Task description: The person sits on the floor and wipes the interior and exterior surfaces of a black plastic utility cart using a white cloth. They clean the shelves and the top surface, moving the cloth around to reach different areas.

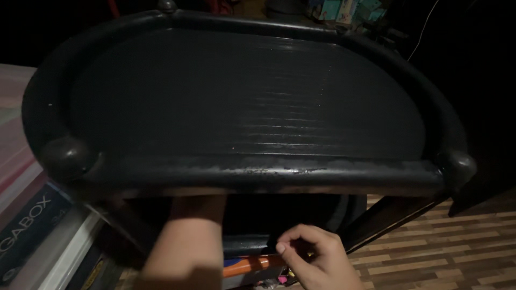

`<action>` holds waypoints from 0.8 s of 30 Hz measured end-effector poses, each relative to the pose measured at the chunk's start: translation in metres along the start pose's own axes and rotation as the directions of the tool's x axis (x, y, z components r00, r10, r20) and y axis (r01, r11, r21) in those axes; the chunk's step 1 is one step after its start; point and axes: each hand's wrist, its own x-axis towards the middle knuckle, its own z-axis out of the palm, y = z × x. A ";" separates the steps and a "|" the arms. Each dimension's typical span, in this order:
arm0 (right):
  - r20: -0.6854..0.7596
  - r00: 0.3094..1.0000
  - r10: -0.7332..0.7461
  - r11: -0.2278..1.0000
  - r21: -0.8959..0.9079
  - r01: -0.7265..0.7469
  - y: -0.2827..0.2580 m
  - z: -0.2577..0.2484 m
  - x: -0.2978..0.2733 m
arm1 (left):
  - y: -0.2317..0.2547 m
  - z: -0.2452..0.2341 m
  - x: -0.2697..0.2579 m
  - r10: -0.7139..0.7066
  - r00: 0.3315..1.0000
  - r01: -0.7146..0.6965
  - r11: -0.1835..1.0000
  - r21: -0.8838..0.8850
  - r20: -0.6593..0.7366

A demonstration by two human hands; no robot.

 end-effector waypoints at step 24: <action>0.017 0.997 0.071 0.997 0.016 -0.072 0.000 0.003 0.006 | 0.023 0.118 -0.052 0.073 0.963 -0.089 0.995 0.052 0.259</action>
